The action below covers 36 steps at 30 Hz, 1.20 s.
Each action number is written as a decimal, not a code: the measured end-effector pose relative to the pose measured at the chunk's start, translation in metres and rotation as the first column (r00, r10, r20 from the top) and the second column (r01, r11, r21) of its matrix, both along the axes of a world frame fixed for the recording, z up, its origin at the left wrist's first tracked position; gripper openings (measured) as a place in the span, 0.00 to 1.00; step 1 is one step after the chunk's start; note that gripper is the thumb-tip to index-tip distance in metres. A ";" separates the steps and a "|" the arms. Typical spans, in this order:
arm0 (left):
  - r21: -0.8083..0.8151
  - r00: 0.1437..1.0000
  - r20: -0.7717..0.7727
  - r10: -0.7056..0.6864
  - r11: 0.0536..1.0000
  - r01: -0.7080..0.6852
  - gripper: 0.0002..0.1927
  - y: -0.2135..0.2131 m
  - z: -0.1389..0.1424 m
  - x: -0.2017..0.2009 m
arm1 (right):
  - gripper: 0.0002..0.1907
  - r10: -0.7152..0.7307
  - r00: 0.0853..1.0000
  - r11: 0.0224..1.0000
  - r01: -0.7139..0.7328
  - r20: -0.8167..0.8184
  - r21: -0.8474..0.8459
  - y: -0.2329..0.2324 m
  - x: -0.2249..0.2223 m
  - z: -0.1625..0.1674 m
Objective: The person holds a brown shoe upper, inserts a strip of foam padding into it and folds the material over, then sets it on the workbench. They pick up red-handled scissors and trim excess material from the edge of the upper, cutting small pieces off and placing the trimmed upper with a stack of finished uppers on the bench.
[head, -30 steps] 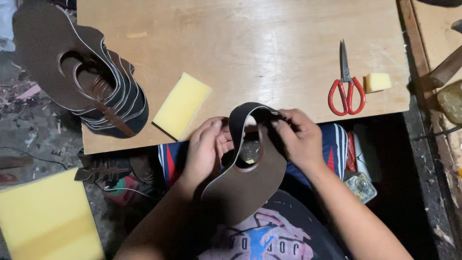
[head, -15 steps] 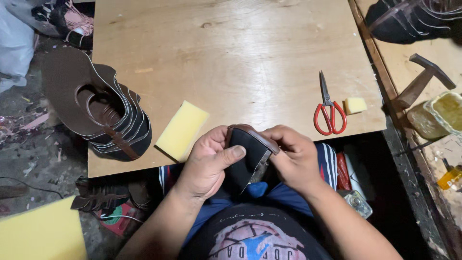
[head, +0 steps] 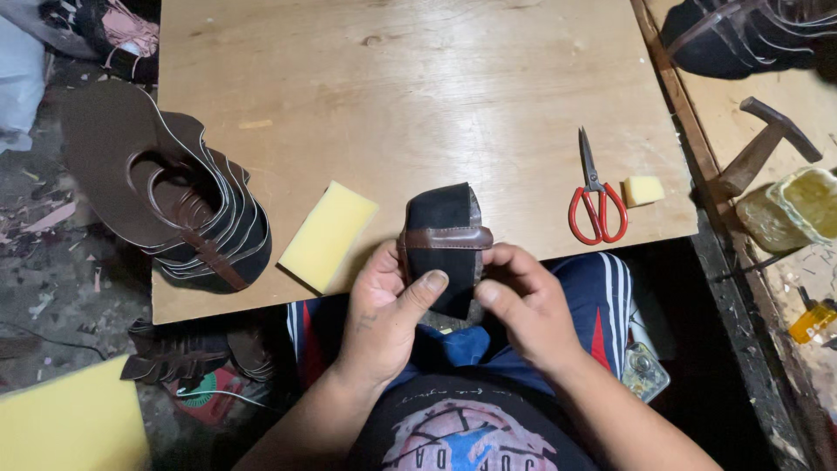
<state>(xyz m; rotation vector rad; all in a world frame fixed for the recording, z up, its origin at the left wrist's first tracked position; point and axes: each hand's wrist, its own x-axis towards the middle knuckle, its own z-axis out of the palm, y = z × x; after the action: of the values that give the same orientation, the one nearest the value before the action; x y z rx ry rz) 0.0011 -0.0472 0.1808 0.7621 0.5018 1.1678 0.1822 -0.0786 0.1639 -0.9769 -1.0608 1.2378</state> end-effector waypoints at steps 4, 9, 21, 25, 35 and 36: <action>-0.115 0.992 0.120 -0.048 0.991 0.062 0.24 0.005 0.003 0.007 | 0.10 0.022 1.000 0.998 -0.022 0.004 -0.060 0.004 0.002 -0.007; -0.262 0.969 0.234 -0.085 0.954 0.147 0.21 0.017 0.002 0.003 | 0.08 0.081 0.992 0.997 -0.080 0.094 -0.017 0.008 0.006 -0.009; -0.115 0.982 -0.009 -0.190 0.976 0.187 0.15 0.017 0.001 0.002 | 0.07 0.121 0.989 0.992 -0.118 0.087 -0.034 0.006 0.013 -0.006; -0.052 0.890 -0.410 -0.199 0.979 0.195 0.17 0.024 0.006 -0.007 | 0.15 0.141 0.978 0.964 -0.171 -0.153 -0.204 0.013 0.023 -0.023; 0.097 0.323 -0.945 -0.041 0.912 0.399 0.21 0.023 0.011 -0.017 | 0.16 0.043 0.871 0.909 -0.238 -0.490 -0.343 0.016 0.021 -0.047; 0.089 0.400 -0.913 -0.081 0.917 0.388 0.16 0.022 0.010 -0.016 | 0.17 0.079 0.887 0.914 -0.246 -0.454 -0.322 0.015 0.021 -0.046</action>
<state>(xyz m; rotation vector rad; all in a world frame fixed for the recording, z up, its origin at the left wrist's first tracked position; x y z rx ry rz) -0.0152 -0.0254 0.1913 1.7006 1.0869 0.4403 0.2036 -0.0631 0.1179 -0.8409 -0.5716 1.7492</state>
